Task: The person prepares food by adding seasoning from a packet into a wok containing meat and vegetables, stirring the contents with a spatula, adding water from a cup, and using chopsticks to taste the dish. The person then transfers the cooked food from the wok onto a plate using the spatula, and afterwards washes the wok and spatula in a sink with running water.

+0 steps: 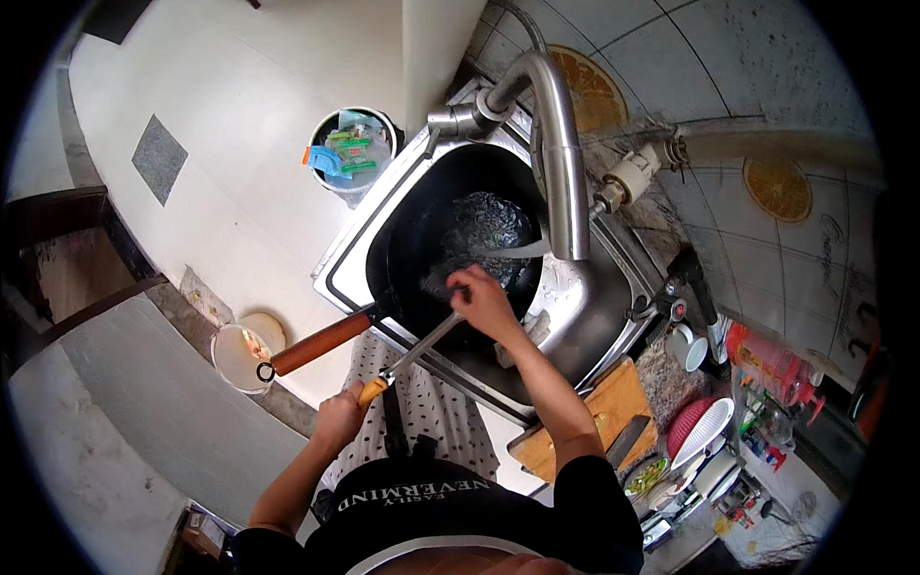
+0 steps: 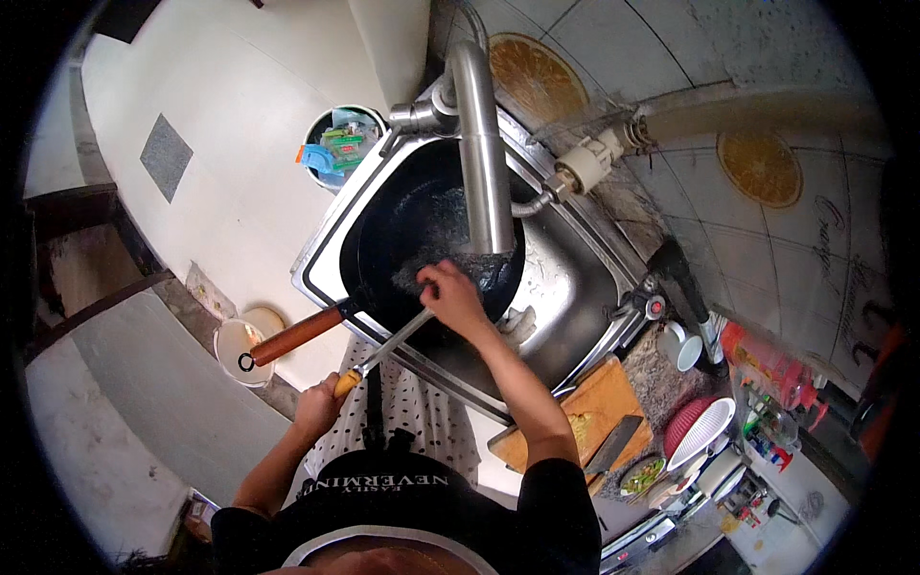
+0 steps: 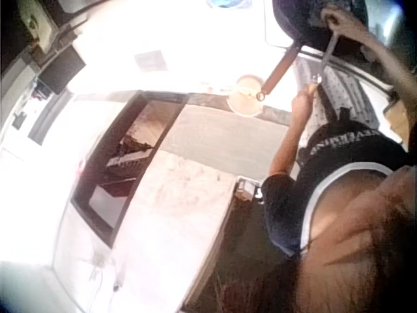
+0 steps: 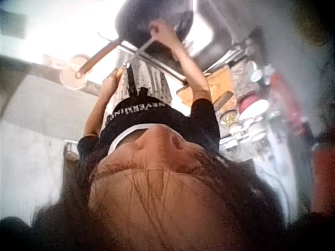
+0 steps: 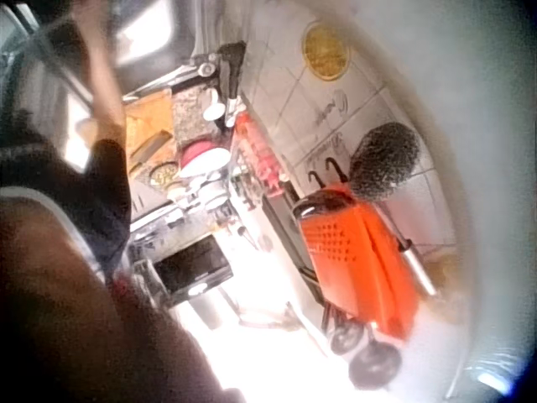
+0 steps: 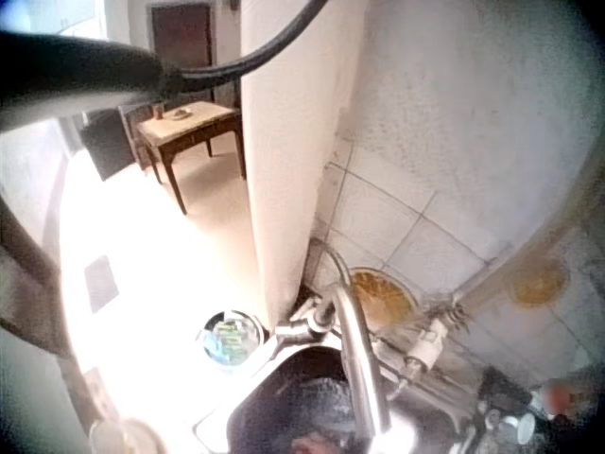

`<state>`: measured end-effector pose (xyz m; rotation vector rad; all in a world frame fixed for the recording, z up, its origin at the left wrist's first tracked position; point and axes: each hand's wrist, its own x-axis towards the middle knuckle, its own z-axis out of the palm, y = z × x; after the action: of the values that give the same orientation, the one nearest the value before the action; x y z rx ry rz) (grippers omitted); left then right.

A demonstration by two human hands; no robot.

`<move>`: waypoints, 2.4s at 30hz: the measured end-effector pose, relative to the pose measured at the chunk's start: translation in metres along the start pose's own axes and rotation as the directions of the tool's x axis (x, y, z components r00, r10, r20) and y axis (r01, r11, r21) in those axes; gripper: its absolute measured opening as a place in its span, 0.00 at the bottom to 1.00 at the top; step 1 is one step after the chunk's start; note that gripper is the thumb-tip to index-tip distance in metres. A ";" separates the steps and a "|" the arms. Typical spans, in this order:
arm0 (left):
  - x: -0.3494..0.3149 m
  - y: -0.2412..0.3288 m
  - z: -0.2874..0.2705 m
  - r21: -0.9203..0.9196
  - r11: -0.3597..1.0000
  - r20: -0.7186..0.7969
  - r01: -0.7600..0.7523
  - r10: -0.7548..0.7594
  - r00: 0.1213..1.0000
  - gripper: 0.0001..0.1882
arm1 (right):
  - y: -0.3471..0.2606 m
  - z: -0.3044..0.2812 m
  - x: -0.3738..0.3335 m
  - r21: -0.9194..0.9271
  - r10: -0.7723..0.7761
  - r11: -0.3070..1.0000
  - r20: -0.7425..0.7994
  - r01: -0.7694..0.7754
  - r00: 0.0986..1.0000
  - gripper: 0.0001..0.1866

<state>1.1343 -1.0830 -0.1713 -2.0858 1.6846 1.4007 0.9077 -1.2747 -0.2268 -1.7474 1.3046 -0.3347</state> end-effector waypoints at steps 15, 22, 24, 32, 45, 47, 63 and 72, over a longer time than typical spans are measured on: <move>-0.012 0.018 -0.113 0.103 0.995 -0.187 -0.015 0.034 0.982 0.09 | 0.082 0.029 -0.027 -0.532 0.341 0.833 0.282 -0.149 0.897 0.13; -0.020 0.027 -0.143 -0.129 0.991 -0.309 0.021 -0.060 0.949 0.09 | 0.089 0.090 0.114 0.128 -0.067 0.977 -0.580 0.172 0.812 0.17; -0.025 0.021 -0.142 -0.177 0.984 -0.327 0.034 -0.092 0.941 0.09 | 0.073 0.050 0.092 -0.035 0.133 0.984 -0.522 -0.177 0.842 0.22; -0.031 0.011 -0.132 -0.233 0.973 -0.318 0.000 -0.076 0.945 0.09 | 0.064 0.106 0.034 -0.004 0.227 0.974 -0.052 -0.228 0.973 0.32; -0.038 -0.011 -0.104 -0.309 0.951 -0.318 -0.030 -0.074 0.945 0.09 | 0.099 0.090 0.006 -0.277 -0.013 0.960 0.142 0.052 0.990 0.31; -0.041 -0.010 -0.102 -0.293 0.956 -0.327 -0.017 -0.084 0.941 0.09 | 0.094 0.081 0.053 -0.272 -0.181 0.951 -0.101 0.148 0.978 0.28; -0.044 0.001 -0.103 -0.359 0.931 -0.308 -0.065 -0.052 0.950 0.08 | 0.020 0.077 0.037 0.734 0.244 0.437 0.459 -0.519 0.854 0.15; -0.040 0.002 -0.100 -0.350 0.932 -0.327 -0.098 -0.023 0.945 0.07 | 0.130 -0.041 0.004 -0.900 0.272 0.436 0.164 0.030 0.948 0.09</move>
<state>1.1914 -1.1143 -0.0858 -2.6282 1.6853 1.5480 0.8009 -1.3034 -0.3062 -2.4047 1.4816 0.8887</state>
